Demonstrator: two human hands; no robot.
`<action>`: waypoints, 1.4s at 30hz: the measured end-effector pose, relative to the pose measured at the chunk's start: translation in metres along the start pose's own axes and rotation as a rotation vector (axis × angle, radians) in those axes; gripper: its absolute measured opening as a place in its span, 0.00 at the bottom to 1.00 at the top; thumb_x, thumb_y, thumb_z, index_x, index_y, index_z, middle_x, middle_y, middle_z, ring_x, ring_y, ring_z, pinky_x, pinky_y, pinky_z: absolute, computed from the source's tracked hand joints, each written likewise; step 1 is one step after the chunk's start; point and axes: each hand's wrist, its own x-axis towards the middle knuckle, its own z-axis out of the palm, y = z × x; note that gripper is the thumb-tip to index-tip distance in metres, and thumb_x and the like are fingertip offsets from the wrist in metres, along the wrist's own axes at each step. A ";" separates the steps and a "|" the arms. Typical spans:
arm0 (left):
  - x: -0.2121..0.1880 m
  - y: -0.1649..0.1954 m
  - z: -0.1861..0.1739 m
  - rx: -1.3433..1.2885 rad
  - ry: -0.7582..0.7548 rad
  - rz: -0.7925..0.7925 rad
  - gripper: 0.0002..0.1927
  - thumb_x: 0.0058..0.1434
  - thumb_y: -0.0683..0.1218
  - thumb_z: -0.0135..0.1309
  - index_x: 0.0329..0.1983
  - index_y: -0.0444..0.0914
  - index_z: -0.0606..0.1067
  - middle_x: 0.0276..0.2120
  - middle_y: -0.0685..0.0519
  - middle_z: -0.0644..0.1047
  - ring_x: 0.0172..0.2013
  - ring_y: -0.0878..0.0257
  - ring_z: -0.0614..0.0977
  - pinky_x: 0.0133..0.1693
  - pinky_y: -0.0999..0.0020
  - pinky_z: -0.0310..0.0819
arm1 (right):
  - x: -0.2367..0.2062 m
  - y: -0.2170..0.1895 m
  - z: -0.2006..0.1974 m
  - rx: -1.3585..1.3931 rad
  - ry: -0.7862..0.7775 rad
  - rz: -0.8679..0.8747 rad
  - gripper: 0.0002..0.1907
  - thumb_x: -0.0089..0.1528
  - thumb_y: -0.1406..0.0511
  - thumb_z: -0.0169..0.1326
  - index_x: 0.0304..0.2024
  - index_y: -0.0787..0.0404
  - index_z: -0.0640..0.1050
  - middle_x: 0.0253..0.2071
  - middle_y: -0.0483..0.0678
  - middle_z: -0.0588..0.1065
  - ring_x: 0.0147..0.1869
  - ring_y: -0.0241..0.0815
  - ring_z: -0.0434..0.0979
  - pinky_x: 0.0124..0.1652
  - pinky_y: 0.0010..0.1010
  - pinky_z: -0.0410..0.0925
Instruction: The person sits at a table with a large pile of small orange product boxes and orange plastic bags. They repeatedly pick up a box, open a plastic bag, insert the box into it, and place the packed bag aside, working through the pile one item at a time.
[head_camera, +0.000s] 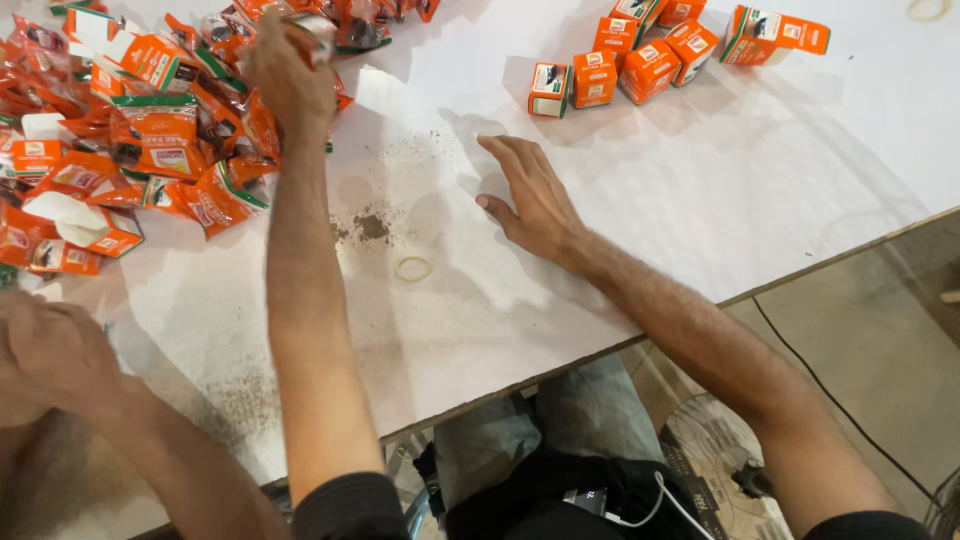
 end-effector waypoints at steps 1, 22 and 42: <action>-0.009 0.013 0.006 -0.092 0.021 0.088 0.24 0.60 0.43 0.68 0.57 0.40 0.72 0.48 0.48 0.78 0.56 0.48 0.78 0.59 0.54 0.66 | 0.002 0.004 0.001 0.120 0.013 0.035 0.37 0.69 0.61 0.60 0.75 0.60 0.56 0.71 0.56 0.64 0.73 0.54 0.68 0.68 0.45 0.66; -0.133 -0.003 -0.002 0.334 -0.339 0.150 0.45 0.52 0.42 0.65 0.73 0.32 0.60 0.45 0.38 0.74 0.44 0.42 0.78 0.42 0.52 0.76 | -0.003 -0.012 0.011 -0.019 -0.123 0.211 0.41 0.69 0.66 0.55 0.79 0.59 0.50 0.63 0.53 0.67 0.65 0.50 0.65 0.63 0.51 0.63; -0.206 0.102 -0.067 -0.265 -0.206 0.572 0.15 0.69 0.46 0.59 0.55 0.34 0.79 0.61 0.44 0.72 0.70 0.40 0.64 0.71 0.42 0.51 | -0.026 -0.024 -0.003 0.414 -0.070 0.109 0.32 0.51 0.70 0.73 0.55 0.64 0.73 0.50 0.47 0.80 0.54 0.39 0.82 0.51 0.30 0.76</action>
